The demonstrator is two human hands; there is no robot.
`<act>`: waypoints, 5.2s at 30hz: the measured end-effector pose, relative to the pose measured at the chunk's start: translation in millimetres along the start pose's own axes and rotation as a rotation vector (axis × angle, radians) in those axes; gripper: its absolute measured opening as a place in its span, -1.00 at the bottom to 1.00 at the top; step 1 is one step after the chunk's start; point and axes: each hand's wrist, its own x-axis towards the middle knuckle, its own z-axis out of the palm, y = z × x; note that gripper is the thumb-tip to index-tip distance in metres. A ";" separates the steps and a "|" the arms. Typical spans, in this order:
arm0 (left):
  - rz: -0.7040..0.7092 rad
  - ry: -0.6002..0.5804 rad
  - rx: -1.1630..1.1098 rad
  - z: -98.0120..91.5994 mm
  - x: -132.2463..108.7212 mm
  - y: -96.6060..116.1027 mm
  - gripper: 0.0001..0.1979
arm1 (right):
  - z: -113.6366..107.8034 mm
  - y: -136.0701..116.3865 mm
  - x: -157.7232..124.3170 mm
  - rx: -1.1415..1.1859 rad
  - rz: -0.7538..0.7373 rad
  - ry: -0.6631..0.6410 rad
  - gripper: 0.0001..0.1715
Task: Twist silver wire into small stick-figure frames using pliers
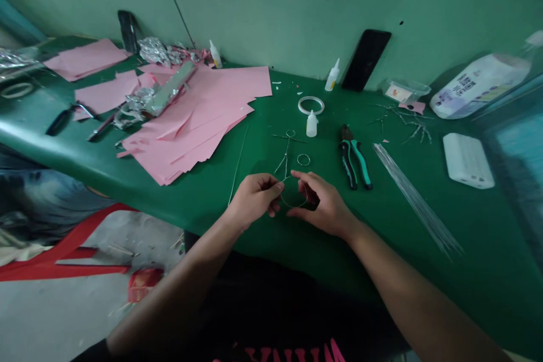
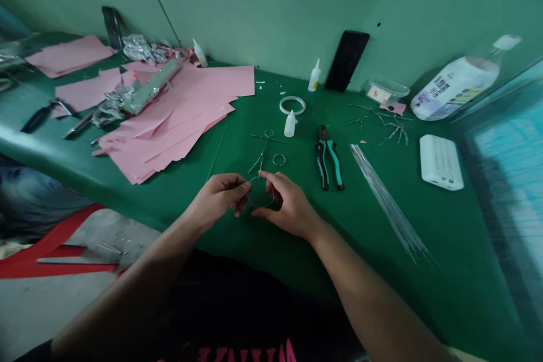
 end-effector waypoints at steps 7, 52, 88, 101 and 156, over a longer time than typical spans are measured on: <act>-0.059 -0.162 0.029 -8.0 11.0 3.2 -0.82 | -1.2 0.7 1.0 -0.084 0.028 0.035 -0.27; -0.085 -0.768 -0.422 -44.7 125.3 15.5 -0.74 | 1.1 -25.0 60.9 0.136 0.419 0.566 -0.74; 0.436 -0.553 0.089 -42.7 120.1 3.7 -0.78 | 11.0 -6.3 59.6 1.168 0.555 0.345 -0.78; 0.445 -0.505 0.145 -47.0 121.2 13.0 -0.83 | 16.1 2.5 60.8 1.122 0.512 0.424 -0.65; -0.155 -0.711 -0.518 -38.3 111.8 14.1 -0.67 | 30.5 2.0 57.1 -0.982 0.074 0.459 -0.76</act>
